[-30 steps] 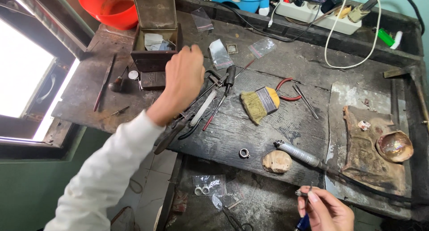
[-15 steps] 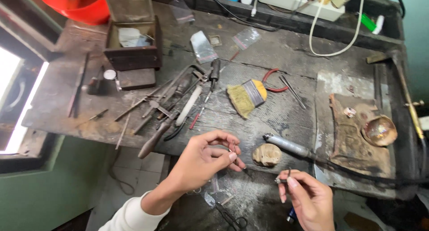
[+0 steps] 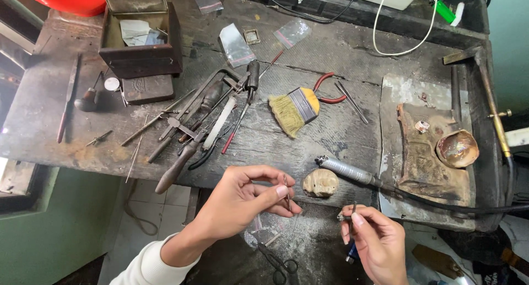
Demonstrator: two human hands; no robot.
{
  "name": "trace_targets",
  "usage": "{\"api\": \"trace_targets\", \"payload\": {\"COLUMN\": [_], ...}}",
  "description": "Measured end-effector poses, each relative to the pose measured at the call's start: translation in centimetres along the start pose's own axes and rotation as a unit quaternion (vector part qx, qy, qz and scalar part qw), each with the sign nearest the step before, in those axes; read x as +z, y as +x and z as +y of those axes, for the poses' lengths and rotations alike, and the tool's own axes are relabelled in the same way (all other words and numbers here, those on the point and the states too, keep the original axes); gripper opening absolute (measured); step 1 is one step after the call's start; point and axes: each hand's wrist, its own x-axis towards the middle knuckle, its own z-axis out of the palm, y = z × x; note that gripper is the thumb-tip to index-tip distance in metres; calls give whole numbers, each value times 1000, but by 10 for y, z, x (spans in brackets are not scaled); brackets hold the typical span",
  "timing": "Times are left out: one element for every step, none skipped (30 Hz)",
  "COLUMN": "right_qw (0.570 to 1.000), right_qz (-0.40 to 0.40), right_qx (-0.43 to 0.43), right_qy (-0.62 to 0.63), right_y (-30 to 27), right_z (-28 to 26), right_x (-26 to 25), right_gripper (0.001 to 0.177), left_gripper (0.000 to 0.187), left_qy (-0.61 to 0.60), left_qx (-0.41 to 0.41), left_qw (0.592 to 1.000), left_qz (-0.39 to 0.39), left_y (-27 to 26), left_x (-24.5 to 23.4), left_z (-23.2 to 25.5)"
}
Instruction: Using a rotary tool to polish and refine a small metal jewelry component on a workbench
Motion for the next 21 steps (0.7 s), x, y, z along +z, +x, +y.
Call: {"api": "trace_targets", "payload": {"right_qw": [1000, 1000, 1000, 1000, 1000, 1000, 1000, 1000, 1000, 1000, 1000, 1000, 1000, 1000, 1000, 1000, 1000, 999, 999, 1000, 1000], "right_qz": [-1, 2, 5, 4, 8, 11, 11, 9, 7, 7, 7, 8, 7, 8, 9, 8, 11, 13, 13, 13, 13], "right_qx": [0, 3, 7, 8, 13, 17, 19, 18, 15, 16, 18, 20, 20, 20, 20, 21, 25, 30, 30, 28, 27], "right_qy": [0, 1, 2, 2, 2, 3, 2, 4, 7, 6, 5, 5, 5, 8, 11, 10, 8, 6, 6, 7, 7], "right_y": [0, 1, 0, 0, 0, -1, -1, -2, -1, -1, -1, -1, -1, -1, -1, -1, -1, -1, -1, -1, -1], "right_z": [1, 1, 2, 2, 1, 0, 1, 1, 1, 1, 0, 0, 2, 3, 5, 5, 6, 6, 7, 7, 7], "right_x": [0, 0, -1, 0, 0, 1, 1, 1, 1, 2, 2, 3, 2, 1, 0, -1, -1, -2, -2, -1, -1], "right_gripper": [17, 17, 17, 17, 17, 17, 17, 16, 16, 16, 17, 17, 17, 17, 17, 17, 17, 17, 17, 16, 15], "left_gripper": [18, 16, 14, 14, 13, 12, 12, 12, 12, 12, 12, 12, 12, 13, 14, 14, 14, 14, 14, 15, 16], "left_qy": [0, -2, -4, -5, -2, 0, -1, 0, 1, 0, 7, 13, 13, 13, 13, 12, 17, 21, 21, 22, 23], "left_qx": [0, 2, 3, 3, 11, 19, 18, 24, 30, 30, 30, 31, 31, 33, 35, 35, 46, 56, 56, 55, 54], "left_qw": [1000, 1000, 1000, 1000, 1000, 1000, 1000, 1000, 1000, 1000, 999, 999, 999, 999, 999, 999, 999, 998, 998, 998, 998], "left_qz": [1, 1, 3, 4, 3, 2, 3, 3, 2, 2, 8, 13, 14, 17, 19, 20, 11, 3, 3, 2, 0], "left_y": [0, 0, -1, -1, -2, -3, -3, -4, -4, -4, -4, -5, -5, -6, -6, -7, -8, -8, -9, -10, -11], "left_x": [0, -1, -1, -2, -3, -4, -5, -6, -7, -7, -8, -9, -9, -10, -10, -11, -12, -13, -13, -14, -14], "left_z": [0, 0, 0, 0, 0, 1, 1, 1, 1, 1, 0, 0, 0, 1, 1, 1, 0, 0, -1, -1, -1]}}
